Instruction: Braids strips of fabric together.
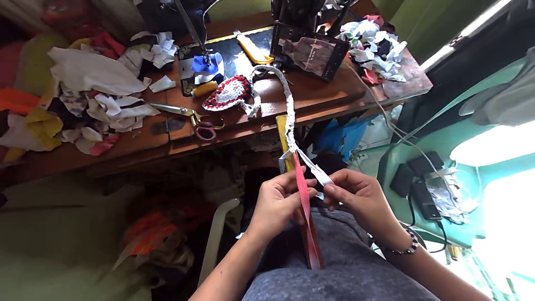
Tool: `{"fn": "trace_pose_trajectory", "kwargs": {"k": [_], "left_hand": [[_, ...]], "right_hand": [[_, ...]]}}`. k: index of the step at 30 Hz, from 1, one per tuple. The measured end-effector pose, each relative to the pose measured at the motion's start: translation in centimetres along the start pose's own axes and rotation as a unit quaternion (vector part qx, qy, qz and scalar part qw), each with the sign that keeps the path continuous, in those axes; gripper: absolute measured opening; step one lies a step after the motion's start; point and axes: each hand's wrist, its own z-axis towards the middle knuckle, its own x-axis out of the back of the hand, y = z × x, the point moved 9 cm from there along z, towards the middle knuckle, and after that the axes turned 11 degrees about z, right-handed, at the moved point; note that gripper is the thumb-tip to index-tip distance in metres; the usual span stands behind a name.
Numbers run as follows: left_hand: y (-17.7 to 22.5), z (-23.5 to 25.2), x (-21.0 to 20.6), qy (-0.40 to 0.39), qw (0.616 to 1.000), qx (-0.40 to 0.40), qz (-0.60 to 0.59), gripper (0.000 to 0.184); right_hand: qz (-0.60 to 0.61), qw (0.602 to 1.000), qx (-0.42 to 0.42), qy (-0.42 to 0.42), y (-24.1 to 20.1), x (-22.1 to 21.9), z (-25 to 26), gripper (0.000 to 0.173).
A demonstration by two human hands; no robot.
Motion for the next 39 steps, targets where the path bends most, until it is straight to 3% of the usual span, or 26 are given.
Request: {"fn": "trace_pose_trajectory", "kwargs": {"k": [12,18,20,24,29,39], "left_hand": [[-0.6,0.5,-2.2,-0.134,0.981,0.072,-0.117,0.043],[-0.7,0.7,-2.1,-0.129,0.98,0.066,-0.137,0.035],[-0.7,0.8,-2.0,-0.13,0.979,0.064,-0.145,0.029],[-0.8,0.7,-1.9,-0.119,0.978,0.063,-0.159,0.026],[-0.9,0.6,-1.7,-0.101,0.98,0.065,-0.159,0.03],[-0.7,0.5,-1.8,-0.096,0.982,0.073,-0.147,0.034]], "right_hand": [[-0.012,1.0,0.025,0.003,-0.1,-0.9,-0.8,0.016],[-0.102,0.988,0.113,0.019,-1.2,-1.0,-1.2,0.014],[-0.142,0.98,0.136,0.027,-1.5,-1.2,-1.4,0.02],[-0.132,0.986,0.094,0.049,-1.3,-1.2,-1.2,0.035],[-0.076,0.995,0.051,0.044,-0.7,-0.8,-0.9,0.02],[-0.241,0.945,0.221,0.012,-2.8,-2.0,-2.0,0.012]]}}
